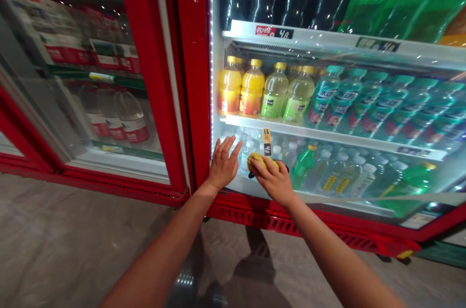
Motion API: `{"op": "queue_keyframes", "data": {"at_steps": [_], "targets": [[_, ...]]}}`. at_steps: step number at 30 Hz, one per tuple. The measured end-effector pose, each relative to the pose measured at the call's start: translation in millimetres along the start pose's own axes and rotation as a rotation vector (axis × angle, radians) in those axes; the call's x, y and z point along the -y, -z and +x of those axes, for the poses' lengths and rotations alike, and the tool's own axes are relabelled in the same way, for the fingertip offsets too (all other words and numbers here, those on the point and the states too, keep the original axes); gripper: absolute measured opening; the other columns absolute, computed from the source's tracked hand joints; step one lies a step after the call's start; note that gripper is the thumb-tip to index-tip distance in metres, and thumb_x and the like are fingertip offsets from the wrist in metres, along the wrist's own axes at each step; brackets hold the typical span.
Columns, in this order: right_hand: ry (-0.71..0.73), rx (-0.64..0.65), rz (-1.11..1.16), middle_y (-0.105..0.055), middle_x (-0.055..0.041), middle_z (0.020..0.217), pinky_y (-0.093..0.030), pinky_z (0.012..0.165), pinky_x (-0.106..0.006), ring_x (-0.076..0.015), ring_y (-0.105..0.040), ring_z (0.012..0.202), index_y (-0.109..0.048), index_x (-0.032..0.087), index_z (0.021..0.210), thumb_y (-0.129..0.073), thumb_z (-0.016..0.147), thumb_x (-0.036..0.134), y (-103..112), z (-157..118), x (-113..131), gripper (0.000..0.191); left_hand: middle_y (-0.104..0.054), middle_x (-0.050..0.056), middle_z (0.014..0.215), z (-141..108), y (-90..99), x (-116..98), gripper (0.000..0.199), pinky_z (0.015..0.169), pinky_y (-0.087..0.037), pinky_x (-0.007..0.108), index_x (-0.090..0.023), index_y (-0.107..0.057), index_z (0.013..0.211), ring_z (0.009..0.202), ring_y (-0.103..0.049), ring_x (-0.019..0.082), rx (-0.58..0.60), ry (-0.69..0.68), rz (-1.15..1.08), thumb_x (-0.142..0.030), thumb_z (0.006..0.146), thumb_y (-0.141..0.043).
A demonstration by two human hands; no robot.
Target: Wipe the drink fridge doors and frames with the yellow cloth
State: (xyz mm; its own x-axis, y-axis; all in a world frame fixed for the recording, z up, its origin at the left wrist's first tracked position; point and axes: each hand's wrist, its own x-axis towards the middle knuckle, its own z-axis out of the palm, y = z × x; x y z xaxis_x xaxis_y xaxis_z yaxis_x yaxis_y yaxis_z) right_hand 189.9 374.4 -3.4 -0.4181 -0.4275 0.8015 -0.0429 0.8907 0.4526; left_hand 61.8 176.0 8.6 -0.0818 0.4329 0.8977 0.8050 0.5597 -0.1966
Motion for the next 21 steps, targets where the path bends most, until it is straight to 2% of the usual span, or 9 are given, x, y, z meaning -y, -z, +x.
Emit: {"op": "queue_keyframes", "data": {"at_steps": [2,5,7,9,12,14,16,18,21], "targets": [[-0.037,0.024,0.036,-0.065,0.0027,0.143,-0.035,0.102,-0.040,-0.0223,-0.052,0.134,-0.059,0.040,0.141,-0.057,0.101,0.020,3,5,-8,0.045,-0.045,0.013,0.157,3,-4.0,-4,0.075,0.127,-0.027,0.058,-0.026,-0.027,0.160,0.151,-0.036,0.029,0.006,-0.006,-0.017,-0.011,0.091,-0.053],[-0.239,-0.061,-0.019,-0.060,0.0001,0.148,-0.032,0.106,-0.044,-0.0257,-0.047,0.139,-0.053,0.040,0.147,-0.055,0.101,0.020,9,19,-23,0.050,-0.043,0.013,0.159,8,-9.3,-11,0.075,0.127,-0.027,0.059,-0.026,-0.028,0.160,0.152,-0.035,0.029,0.002,-0.003,-0.029,-0.010,0.091,-0.053],[-0.304,-0.097,-0.059,-0.059,-0.0009,0.150,-0.031,0.107,-0.045,-0.0264,-0.045,0.141,-0.050,0.039,0.150,-0.053,0.101,0.020,11,20,-26,0.053,-0.043,0.014,0.158,12,-12.7,-16,0.076,0.127,-0.027,0.058,-0.024,-0.028,0.160,0.153,-0.033,0.030,-0.012,-0.019,-0.028,-0.010,0.090,-0.054],[-0.221,-0.078,-0.072,-0.062,0.0014,0.147,-0.031,0.107,-0.044,-0.0241,-0.047,0.139,-0.050,0.041,0.149,-0.053,0.101,0.020,11,9,-24,0.052,-0.044,0.015,0.157,15,-16.1,-21,0.075,0.127,-0.027,0.057,-0.024,-0.028,0.160,0.153,-0.033,0.029,-0.045,-0.045,-0.024,-0.010,0.091,-0.054],[0.010,-0.020,-0.082,-0.067,0.0066,0.140,-0.032,0.108,-0.040,-0.0199,-0.054,0.132,-0.060,0.042,0.140,-0.056,0.101,0.021,12,-21,-27,0.044,-0.045,0.016,0.155,17,-20.9,-27,0.074,0.127,-0.028,0.058,-0.023,-0.028,0.160,0.153,-0.033,0.030,-0.062,-0.050,-0.021,-0.011,0.091,-0.054],[0.029,-0.020,-0.099,-0.068,0.0061,0.138,-0.032,0.108,-0.040,-0.0202,-0.054,0.131,-0.063,0.040,0.136,-0.059,0.099,0.020,16,-36,-38,0.042,-0.044,0.015,0.156,19,-23.1,-30,0.075,0.126,-0.027,0.060,-0.024,-0.028,0.160,0.153,-0.033,0.031,-0.043,-0.033,-0.030,-0.012,0.091,-0.055],[-0.089,-0.055,-0.117,-0.068,0.0024,0.139,-0.033,0.106,-0.041,-0.0227,-0.052,0.134,-0.061,0.038,0.138,-0.059,0.098,0.017,21,-37,-51,0.046,-0.043,0.015,0.157,21,-24.3,-33,0.075,0.126,-0.026,0.061,-0.025,-0.027,0.160,0.153,-0.032,0.031,-0.032,-0.023,-0.037,-0.013,0.091,-0.056],[-0.238,-0.098,-0.119,-0.066,-0.0017,0.142,-0.033,0.105,-0.044,-0.0255,-0.049,0.137,-0.057,0.038,0.144,-0.057,0.098,0.016,25,-25,-56,0.051,-0.043,0.015,0.157,25,-24.9,-36,0.076,0.126,-0.026,0.061,-0.026,-0.027,0.160,0.153,-0.033,0.031,-0.029,-0.021,-0.038,-0.013,0.091,-0.056],[-0.329,-0.093,-0.093,-0.062,-0.0034,0.147,-0.032,0.105,-0.046,-0.0273,-0.047,0.139,-0.053,0.037,0.148,-0.054,0.099,0.017,22,-3,-45,0.053,-0.043,0.014,0.157,29,-26.7,-42,0.076,0.127,-0.025,0.061,-0.027,-0.027,0.160,0.152,-0.034,0.031,-0.037,-0.021,-0.055,-0.013,0.091,-0.055]]}}
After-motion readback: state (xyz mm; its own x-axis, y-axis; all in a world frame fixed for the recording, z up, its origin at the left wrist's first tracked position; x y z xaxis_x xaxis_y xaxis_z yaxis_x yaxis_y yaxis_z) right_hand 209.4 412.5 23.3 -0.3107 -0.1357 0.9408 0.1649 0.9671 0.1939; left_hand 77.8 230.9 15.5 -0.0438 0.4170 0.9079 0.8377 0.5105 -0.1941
